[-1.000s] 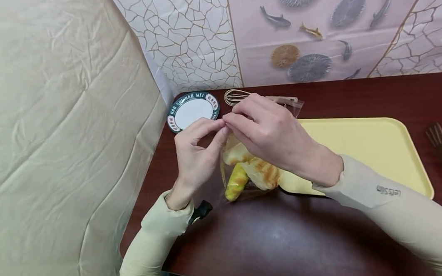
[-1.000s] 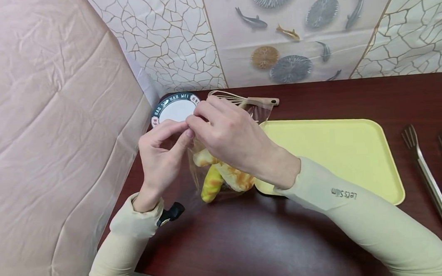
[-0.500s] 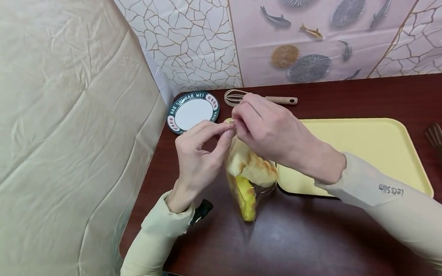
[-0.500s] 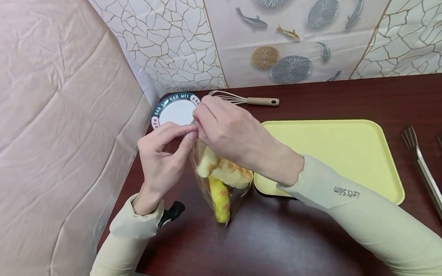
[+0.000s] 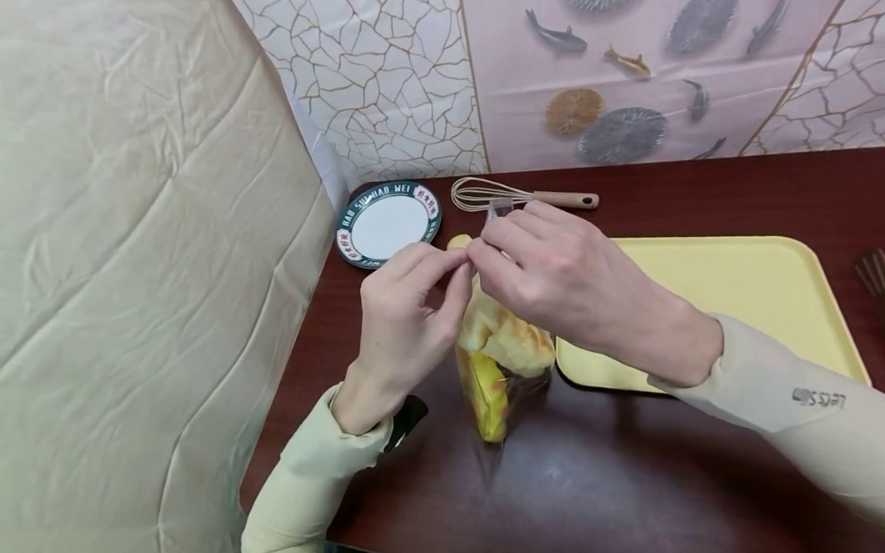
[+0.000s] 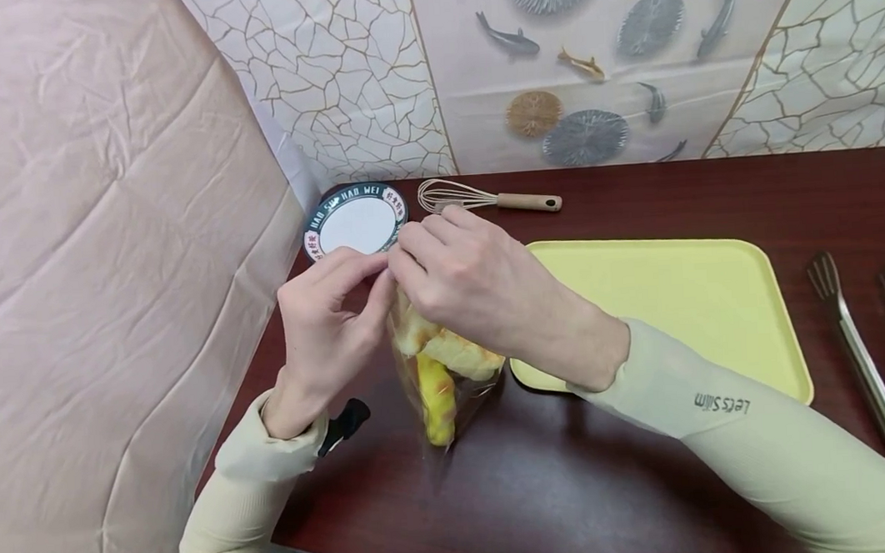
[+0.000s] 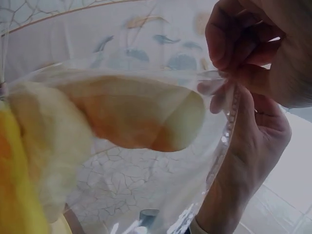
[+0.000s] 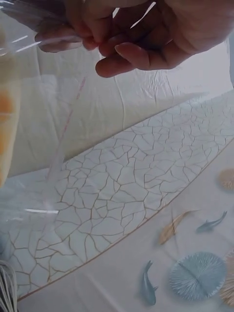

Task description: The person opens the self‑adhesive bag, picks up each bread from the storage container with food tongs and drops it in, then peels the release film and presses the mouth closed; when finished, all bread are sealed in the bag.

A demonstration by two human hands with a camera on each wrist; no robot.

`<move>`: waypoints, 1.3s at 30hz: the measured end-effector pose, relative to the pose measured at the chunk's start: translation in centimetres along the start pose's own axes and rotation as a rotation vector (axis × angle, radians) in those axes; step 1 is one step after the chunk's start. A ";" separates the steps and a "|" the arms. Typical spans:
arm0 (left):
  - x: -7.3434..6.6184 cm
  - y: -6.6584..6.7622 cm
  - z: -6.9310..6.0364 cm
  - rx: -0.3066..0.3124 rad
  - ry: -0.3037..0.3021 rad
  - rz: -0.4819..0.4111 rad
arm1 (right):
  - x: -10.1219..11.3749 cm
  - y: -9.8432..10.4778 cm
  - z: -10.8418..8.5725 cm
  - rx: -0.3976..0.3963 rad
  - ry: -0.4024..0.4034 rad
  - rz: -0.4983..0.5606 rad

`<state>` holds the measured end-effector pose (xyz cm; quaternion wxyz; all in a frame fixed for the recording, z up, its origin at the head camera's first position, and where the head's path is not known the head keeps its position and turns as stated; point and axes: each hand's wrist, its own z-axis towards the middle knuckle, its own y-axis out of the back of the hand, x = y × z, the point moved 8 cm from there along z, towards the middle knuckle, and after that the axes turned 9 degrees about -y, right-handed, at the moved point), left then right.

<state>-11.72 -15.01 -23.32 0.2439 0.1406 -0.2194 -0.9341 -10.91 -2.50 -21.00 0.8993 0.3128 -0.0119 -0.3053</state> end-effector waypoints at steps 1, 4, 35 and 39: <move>-0.2 0.0 0.1 0.008 -0.015 0.016 | 0.0 0.0 0.0 0.006 0.003 -0.009; -0.4 -0.1 0.2 0.029 -0.045 0.034 | -0.1 -0.1 -0.1 0.021 -0.004 0.003; 2.3 0.5 -1.2 -0.064 0.187 -0.177 | -7.1 0.2 -3.9 -0.302 -0.622 0.560; 3.0 0.6 -1.5 -0.098 0.231 -0.187 | -8.2 0.4 -5.0 -0.329 -0.687 0.586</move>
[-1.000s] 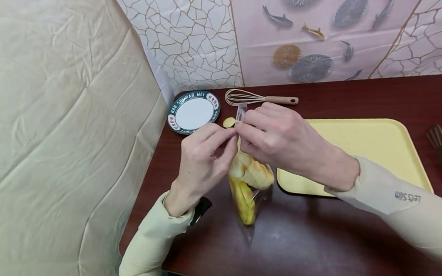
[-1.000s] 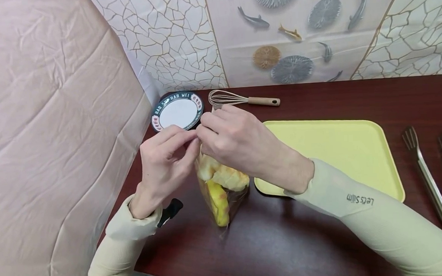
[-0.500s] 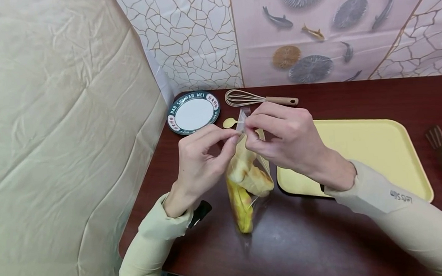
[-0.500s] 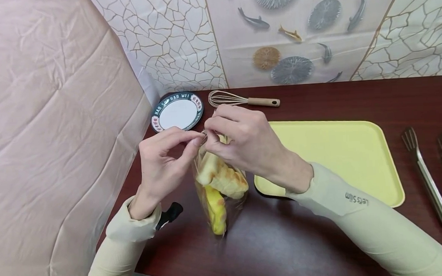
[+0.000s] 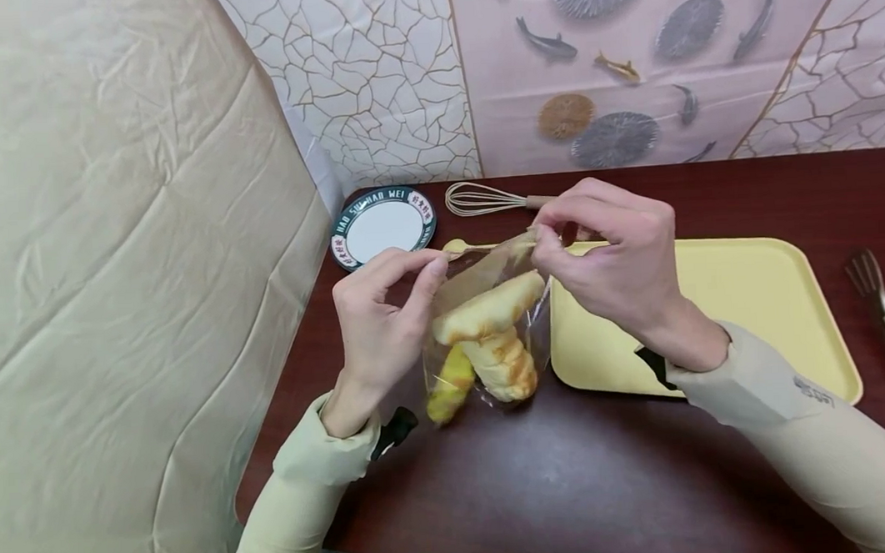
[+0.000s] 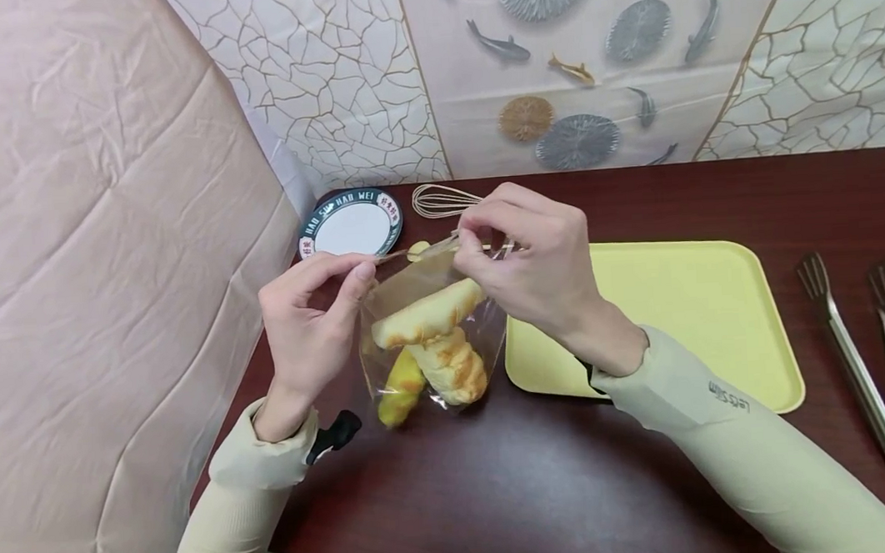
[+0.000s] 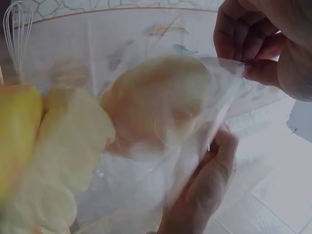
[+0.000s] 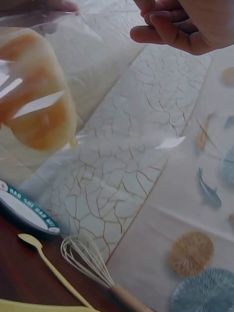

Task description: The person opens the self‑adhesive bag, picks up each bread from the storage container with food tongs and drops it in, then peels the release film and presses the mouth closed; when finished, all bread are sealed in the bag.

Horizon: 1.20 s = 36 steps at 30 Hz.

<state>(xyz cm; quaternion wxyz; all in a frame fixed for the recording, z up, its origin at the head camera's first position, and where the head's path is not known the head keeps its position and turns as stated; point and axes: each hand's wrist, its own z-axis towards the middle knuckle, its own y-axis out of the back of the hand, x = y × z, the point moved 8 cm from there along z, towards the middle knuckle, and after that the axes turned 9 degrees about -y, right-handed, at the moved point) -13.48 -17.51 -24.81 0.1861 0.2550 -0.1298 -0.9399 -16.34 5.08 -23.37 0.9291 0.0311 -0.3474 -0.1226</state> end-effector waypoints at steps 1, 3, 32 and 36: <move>0.2 0.0 0.0 -0.008 0.008 -0.004 | -0.3 0.3 -0.1 -0.010 -0.014 0.005; 0.5 0.1 -0.1 -0.021 0.025 -0.011 | -0.7 0.8 -0.2 -0.026 -0.040 0.010; 3.4 0.5 -0.5 -0.135 0.159 -0.054 | -6.3 10.2 -2.7 -0.206 -0.323 -0.054; 3.6 0.6 -0.5 -0.137 0.168 -0.036 | -7.4 12.0 -3.2 -0.228 -0.352 -0.073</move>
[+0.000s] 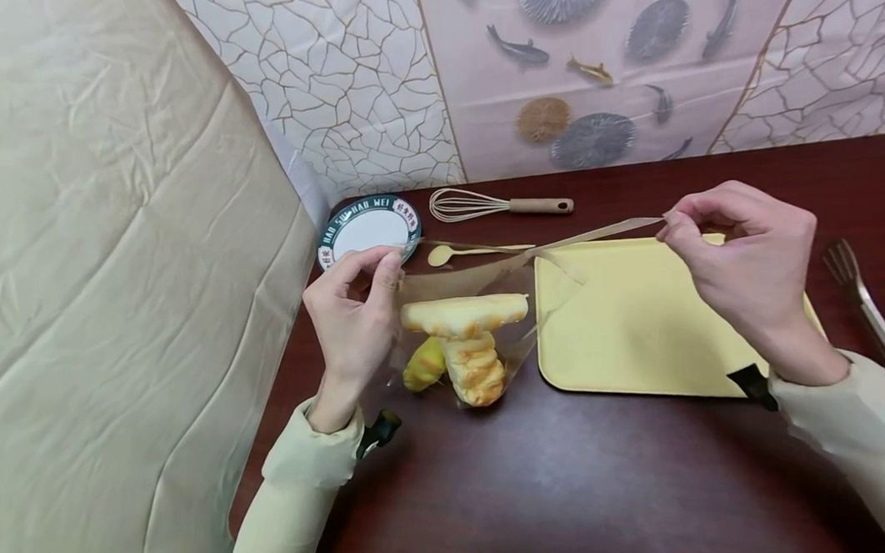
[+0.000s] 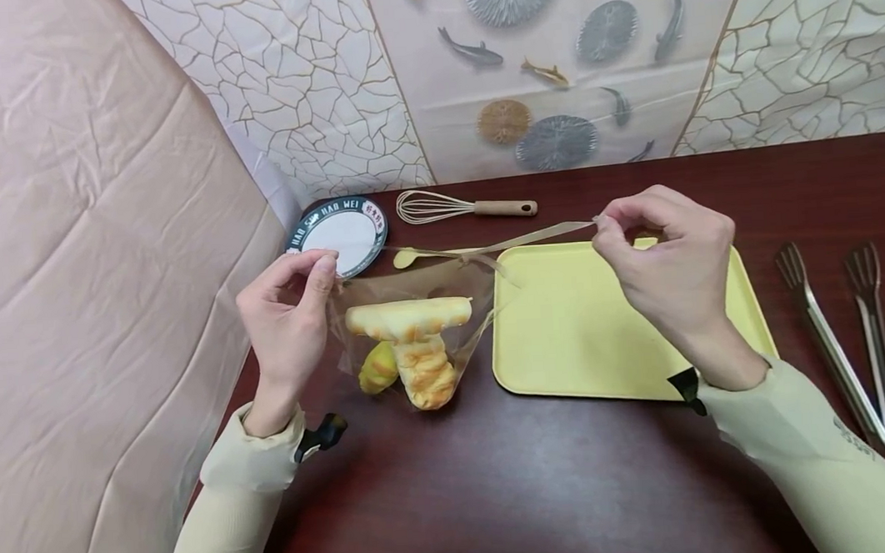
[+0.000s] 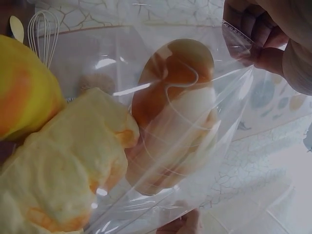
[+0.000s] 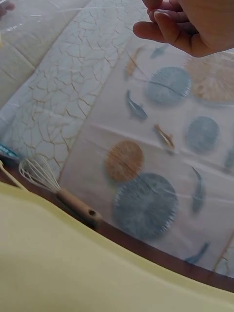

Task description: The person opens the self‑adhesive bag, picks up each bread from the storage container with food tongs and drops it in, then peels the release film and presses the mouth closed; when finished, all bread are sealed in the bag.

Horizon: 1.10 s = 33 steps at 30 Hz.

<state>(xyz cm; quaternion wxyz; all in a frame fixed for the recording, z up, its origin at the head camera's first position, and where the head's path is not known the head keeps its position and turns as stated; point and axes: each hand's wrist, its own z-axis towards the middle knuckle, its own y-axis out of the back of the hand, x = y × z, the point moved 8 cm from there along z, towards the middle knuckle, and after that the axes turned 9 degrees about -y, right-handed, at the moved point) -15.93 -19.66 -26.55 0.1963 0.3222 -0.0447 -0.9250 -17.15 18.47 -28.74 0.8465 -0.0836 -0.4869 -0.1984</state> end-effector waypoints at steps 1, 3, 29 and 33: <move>0.0 0.0 0.0 -0.002 0.003 0.001 | -0.3 0.4 0.1 -0.006 -0.003 -0.013; 0.1 0.1 0.0 -0.005 0.010 0.000 | -0.8 1.3 0.2 -0.019 -0.013 -0.045; 0.8 0.8 -0.1 -0.036 0.027 -0.007 | -5.7 8.9 0.3 -0.139 -0.365 -0.369; 0.9 0.9 -0.2 -0.033 0.024 0.013 | -7.9 9.7 0.8 -0.089 -0.459 -0.517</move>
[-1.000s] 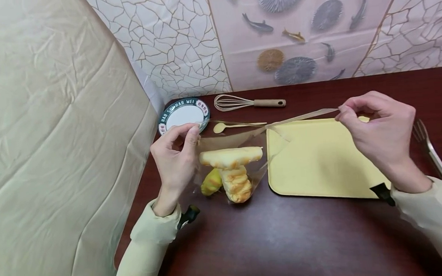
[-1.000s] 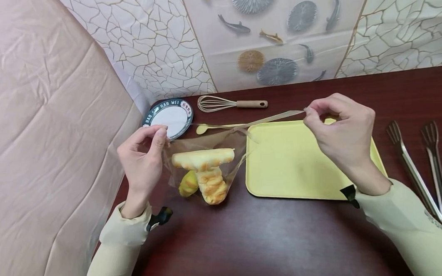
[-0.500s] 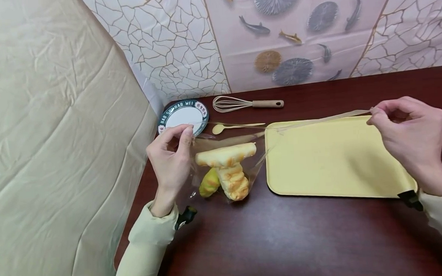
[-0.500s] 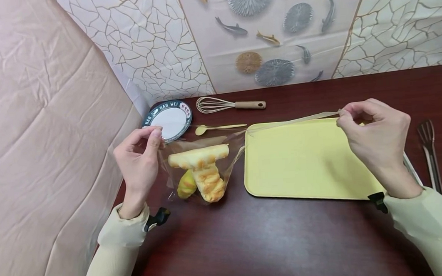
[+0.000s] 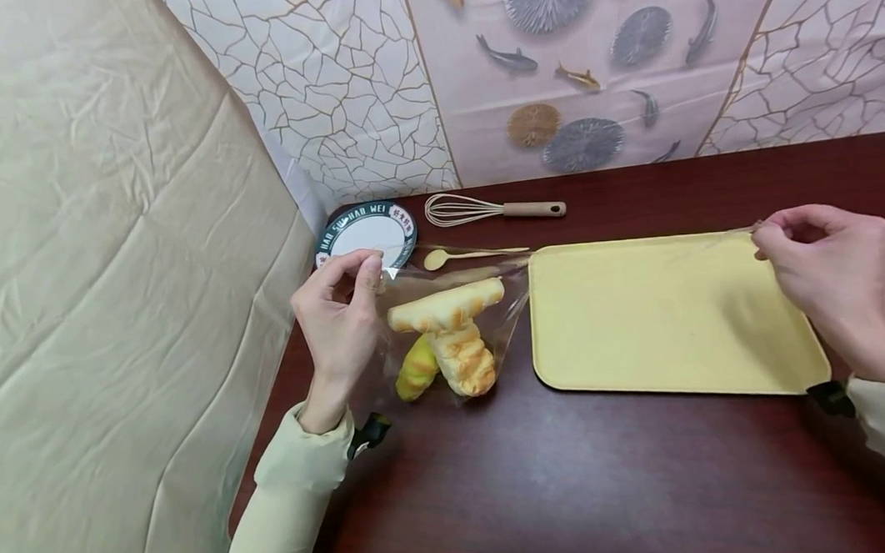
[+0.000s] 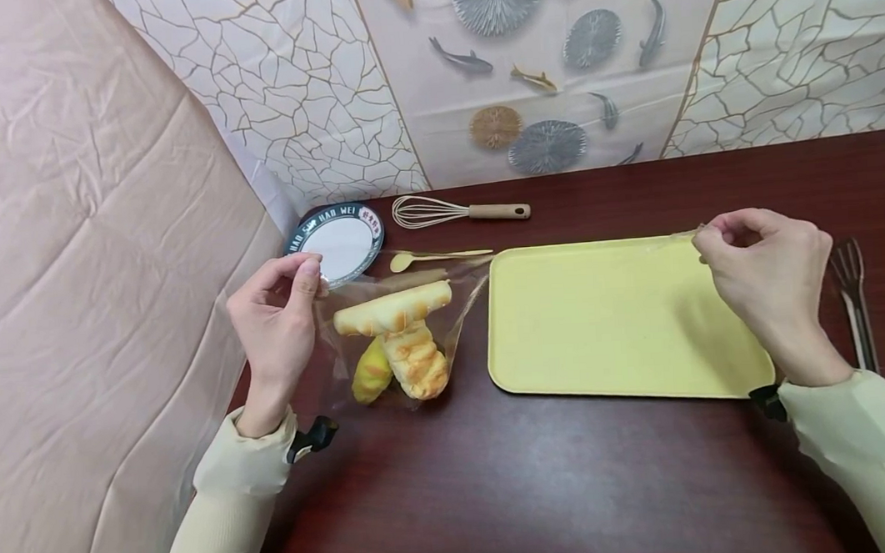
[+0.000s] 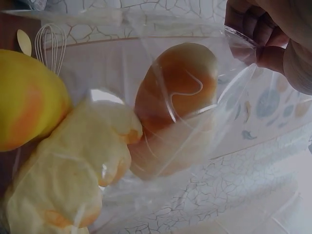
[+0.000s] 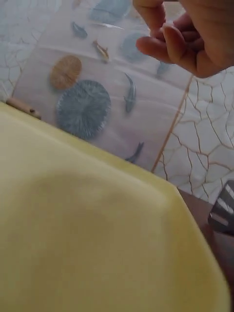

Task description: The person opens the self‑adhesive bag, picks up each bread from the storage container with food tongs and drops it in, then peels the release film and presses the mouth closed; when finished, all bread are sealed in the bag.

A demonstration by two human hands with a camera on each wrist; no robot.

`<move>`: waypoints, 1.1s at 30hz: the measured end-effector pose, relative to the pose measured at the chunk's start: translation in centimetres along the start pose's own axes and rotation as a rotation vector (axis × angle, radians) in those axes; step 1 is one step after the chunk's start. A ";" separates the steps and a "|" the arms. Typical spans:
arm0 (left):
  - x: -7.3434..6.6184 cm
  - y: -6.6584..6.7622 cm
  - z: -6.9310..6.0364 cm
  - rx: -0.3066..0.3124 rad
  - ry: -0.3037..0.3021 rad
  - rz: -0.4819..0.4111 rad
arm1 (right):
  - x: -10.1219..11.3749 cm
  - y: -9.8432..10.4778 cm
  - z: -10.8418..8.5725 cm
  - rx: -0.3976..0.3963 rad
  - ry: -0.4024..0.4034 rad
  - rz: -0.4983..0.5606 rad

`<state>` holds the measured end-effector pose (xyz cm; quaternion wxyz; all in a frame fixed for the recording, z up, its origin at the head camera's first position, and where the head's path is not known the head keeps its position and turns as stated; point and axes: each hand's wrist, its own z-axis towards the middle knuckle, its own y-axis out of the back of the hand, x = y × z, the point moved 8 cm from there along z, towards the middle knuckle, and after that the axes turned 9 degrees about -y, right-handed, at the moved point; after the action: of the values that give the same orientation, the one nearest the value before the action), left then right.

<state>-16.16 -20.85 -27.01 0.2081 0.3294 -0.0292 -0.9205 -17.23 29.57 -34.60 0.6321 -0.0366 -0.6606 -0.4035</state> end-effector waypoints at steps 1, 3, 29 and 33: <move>0.0 0.1 0.0 0.001 -0.001 0.006 | -0.4 -0.2 0.4 0.024 -0.005 -0.056; 0.1 0.2 0.0 0.001 -0.004 0.015 | -1.1 -0.9 1.2 0.088 0.023 -0.172; -1.0 -0.6 -0.3 0.019 -0.019 -0.081 | 7.1 -18.7 -9.1 1.020 -0.045 0.135; -1.1 -0.5 -0.3 0.026 -0.023 -0.094 | 7.9 -21.4 -10.0 1.076 -0.171 0.375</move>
<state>-15.42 -19.93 -26.68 0.1600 0.3226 -0.0278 -0.9325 -22.74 5.77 -39.50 0.5668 0.1411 -0.8038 0.1129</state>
